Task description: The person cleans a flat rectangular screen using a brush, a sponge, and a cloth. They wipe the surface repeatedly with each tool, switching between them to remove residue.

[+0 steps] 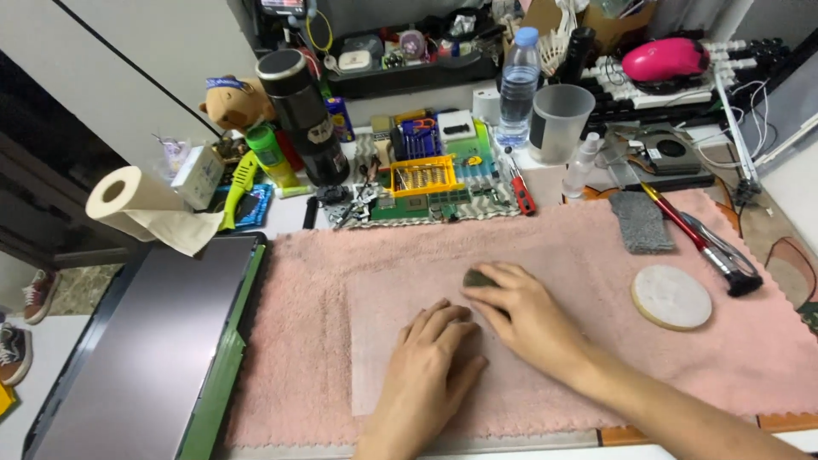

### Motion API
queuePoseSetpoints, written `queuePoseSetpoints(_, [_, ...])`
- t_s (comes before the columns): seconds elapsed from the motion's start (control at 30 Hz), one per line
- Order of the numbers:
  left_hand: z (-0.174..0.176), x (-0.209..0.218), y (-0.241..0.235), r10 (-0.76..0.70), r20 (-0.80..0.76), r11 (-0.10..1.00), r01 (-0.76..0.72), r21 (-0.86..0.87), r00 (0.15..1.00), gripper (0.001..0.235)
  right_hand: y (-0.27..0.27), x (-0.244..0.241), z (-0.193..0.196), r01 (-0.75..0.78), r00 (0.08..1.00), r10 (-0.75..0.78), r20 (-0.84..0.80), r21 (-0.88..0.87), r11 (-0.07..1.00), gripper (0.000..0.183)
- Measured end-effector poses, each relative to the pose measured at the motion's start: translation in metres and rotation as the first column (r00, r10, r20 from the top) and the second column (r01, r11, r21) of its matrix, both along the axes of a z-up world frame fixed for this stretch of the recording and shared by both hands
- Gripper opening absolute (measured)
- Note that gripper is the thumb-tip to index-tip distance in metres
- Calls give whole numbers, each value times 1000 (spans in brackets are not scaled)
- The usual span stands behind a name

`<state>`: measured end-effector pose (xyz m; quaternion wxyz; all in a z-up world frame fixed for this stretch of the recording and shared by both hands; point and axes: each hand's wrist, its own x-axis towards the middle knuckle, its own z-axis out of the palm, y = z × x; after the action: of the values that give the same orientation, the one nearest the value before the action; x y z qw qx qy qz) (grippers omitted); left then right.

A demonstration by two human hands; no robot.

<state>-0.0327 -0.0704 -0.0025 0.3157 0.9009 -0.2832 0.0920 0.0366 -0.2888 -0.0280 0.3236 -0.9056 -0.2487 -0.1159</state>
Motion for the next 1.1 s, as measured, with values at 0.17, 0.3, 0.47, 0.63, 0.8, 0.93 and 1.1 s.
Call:
queuePoseSetpoints(0.17, [-3,0,2,-4,-11,1000,4,-17,1000,33,-25,-85,-5,-103,992,101,71,28,994,36])
queuePoseSetpoints(0.3, [-3,0,3,-24,-11,1000,23,-19,1000,30,-48,-127,-30,-188,981,185,53,37,982,31])
queuePoseSetpoints(0.47, [-4,3,0,-16,-27,1000,17,17,999,29,-41,-76,26,-40,996,33,77,99,994,31])
queuePoseSetpoints(0.63, [-11,2,-4,2,7,999,-2,-36,1000,21,-29,2,33,115,988,-126,91,121,986,31])
queuePoseSetpoints(0.8, [-15,1,-3,17,-44,995,-21,-99,999,27,-37,-1,13,37,999,-34,-40,83,996,32])
queuePoseSetpoints(0.93, [-17,1,-1,11,-24,992,-13,-122,1000,28,-54,-82,11,11,998,-15,-66,-63,998,36])
queuePoseSetpoints(1.1, [-17,1,-3,16,-44,995,-21,-100,999,29,-71,-130,9,-88,996,87,29,31,996,33])
